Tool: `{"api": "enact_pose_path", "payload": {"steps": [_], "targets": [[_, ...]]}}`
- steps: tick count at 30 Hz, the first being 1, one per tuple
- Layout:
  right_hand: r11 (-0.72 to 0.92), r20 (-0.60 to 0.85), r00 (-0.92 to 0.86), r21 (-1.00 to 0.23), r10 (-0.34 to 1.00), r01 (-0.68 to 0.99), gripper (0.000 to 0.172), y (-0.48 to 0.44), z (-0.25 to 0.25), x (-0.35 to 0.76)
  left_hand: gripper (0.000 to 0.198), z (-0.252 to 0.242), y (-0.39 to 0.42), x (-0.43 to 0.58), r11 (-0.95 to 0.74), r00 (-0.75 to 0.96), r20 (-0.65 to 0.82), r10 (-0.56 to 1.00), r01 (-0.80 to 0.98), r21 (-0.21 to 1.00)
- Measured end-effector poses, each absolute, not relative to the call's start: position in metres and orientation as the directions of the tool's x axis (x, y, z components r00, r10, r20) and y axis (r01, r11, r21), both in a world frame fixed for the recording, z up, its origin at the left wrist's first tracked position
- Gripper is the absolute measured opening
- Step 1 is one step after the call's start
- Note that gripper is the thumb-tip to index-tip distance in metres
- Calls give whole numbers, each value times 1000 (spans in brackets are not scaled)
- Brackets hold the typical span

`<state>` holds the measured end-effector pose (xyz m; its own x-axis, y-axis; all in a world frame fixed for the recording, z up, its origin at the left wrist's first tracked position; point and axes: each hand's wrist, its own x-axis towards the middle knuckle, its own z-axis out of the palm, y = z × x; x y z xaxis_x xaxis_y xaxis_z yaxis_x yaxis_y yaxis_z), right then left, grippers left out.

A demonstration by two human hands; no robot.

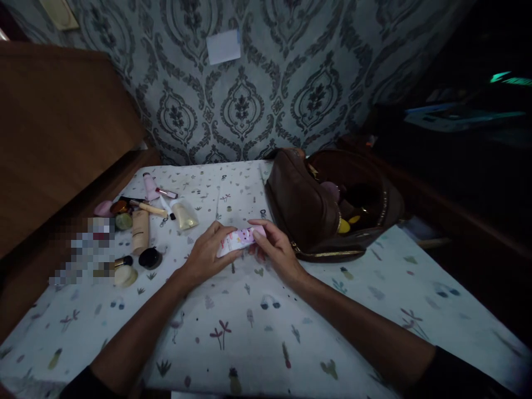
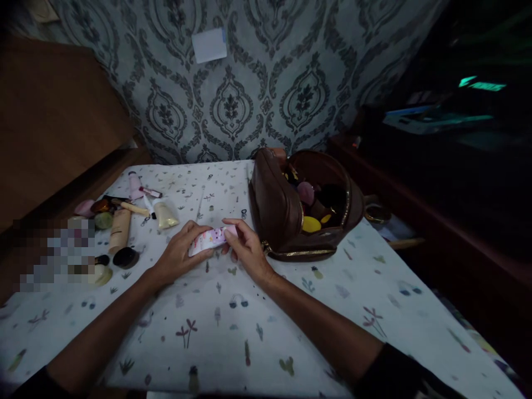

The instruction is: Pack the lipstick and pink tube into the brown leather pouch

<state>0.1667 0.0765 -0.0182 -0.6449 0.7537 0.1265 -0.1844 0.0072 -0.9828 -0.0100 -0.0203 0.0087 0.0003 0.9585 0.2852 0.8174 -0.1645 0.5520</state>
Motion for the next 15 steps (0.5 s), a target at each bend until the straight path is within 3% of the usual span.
{"api": "enact_pose_path", "payload": {"steps": [11,15], "targets": [[7,125,-640,-983,758,-185,53,80,-27,162,34,-7,-17,-10,-71,-83,249,965,830,553],[137,189,-621,-982,760,-131,42,80,-18,168,35,-3,-19,-5,-100,-48,280,959,866,490]]}}
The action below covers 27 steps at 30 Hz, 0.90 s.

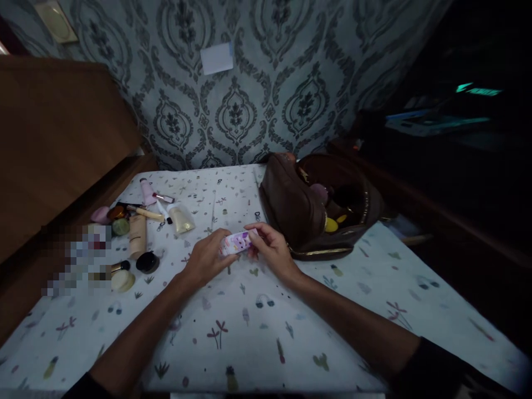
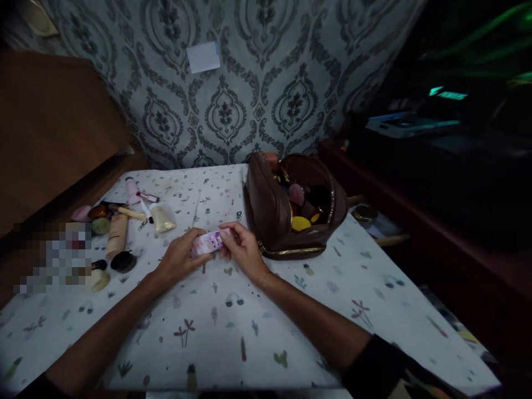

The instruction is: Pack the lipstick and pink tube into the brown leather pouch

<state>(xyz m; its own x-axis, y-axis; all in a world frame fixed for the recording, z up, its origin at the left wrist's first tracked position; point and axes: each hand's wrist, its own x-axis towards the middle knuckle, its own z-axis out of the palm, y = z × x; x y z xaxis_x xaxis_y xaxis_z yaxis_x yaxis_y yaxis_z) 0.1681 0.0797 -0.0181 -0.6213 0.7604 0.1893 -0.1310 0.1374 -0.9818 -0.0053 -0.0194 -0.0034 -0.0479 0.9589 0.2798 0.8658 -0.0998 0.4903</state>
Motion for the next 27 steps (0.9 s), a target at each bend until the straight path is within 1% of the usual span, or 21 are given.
{"api": "enact_pose_path", "payload": {"steps": [2,4,5,7,9,10,12,14,17,19,20,21,23,27], "targets": [[322,280,-584,-946,762,-33,38,79,-10,172,28,-3,-22,3,-141,-1,344,939,911,388],[502,374,-562,-861,738,87,38,77,-3,175,18,-3,-24,14,-152,45,400,915,959,240],[562,403,-563,-816,721,135,37,75,1,176,15,-3,-25,20,-137,57,414,908,977,166],[617,427,-570,-765,702,187,35,73,6,175,12,-2,-25,29,-89,57,411,910,994,58],[640,459,-559,-748,690,177,33,70,12,175,12,1,-24,35,-61,49,400,915,998,17],[651,485,-549,-744,681,150,32,69,15,176,11,3,-22,37,-59,44,404,914,998,26],[679,555,-517,-731,651,70,30,67,24,180,11,12,-18,41,-79,29,432,901,992,98],[724,644,-470,-689,603,-16,26,67,37,188,10,25,-13,46,-114,0,440,898,966,233],[795,753,-420,-597,507,-110,19,72,62,205,8,50,-2,59,-168,-19,365,931,865,472],[813,774,-425,-567,470,-133,16,79,79,218,8,67,7,70,-235,32,330,943,768,596],[812,771,-430,-568,469,-133,16,83,86,225,10,74,13,75,-280,69,336,939,718,637],[803,761,-434,-582,482,-128,16,88,93,232,11,80,19,79,-327,102,356,929,676,660],[762,718,-446,-637,535,-112,18,97,105,245,14,89,32,88,-412,141,424,895,629,660],[649,617,-469,-752,632,-116,25,114,124,271,28,100,59,104,-554,181,583,792,616,560]]}}
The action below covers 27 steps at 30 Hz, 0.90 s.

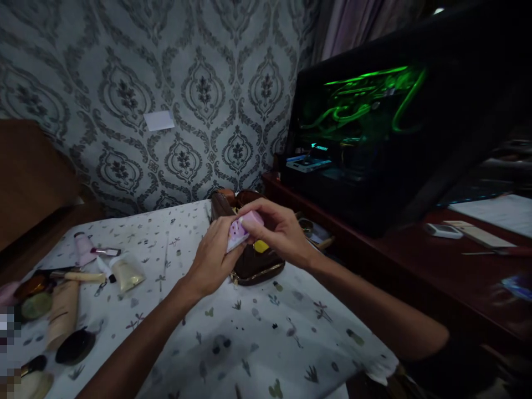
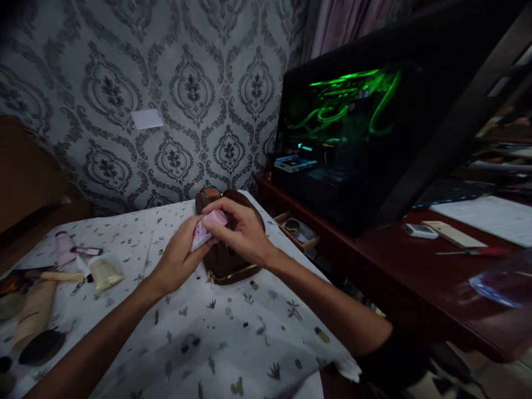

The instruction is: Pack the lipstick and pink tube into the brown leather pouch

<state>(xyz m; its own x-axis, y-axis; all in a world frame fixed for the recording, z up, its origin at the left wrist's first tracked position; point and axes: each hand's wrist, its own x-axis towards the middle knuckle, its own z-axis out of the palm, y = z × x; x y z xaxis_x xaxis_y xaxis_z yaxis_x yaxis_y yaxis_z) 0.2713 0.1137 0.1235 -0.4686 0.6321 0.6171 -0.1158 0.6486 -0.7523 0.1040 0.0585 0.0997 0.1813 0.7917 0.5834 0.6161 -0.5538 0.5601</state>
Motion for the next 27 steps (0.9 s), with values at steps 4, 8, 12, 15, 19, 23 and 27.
{"api": "enact_pose_path", "payload": {"steps": [4,8,12,15,19,23,27], "targets": [[609,585,-459,-785,668,-114,31,122,138,290,36,109,79,120,-630,219,650,728,586,509],[622,586,-397,-782,706,-48,32,127,143,300,35,111,92,128,-635,250,623,741,561,531],[614,589,-309,-789,747,-18,32,132,142,310,46,97,98,125,-608,245,599,762,588,534],[620,592,-258,-784,764,39,29,135,141,317,51,83,97,121,-573,230,573,786,618,538],[651,609,-244,-742,755,160,24,137,137,322,23,72,89,120,-566,254,590,767,702,433],[729,669,-295,-594,682,339,22,138,132,324,18,69,80,119,-628,355,616,704,715,306],[767,662,-410,-438,628,469,21,139,135,327,22,62,73,116,-660,462,612,642,739,135]]}}
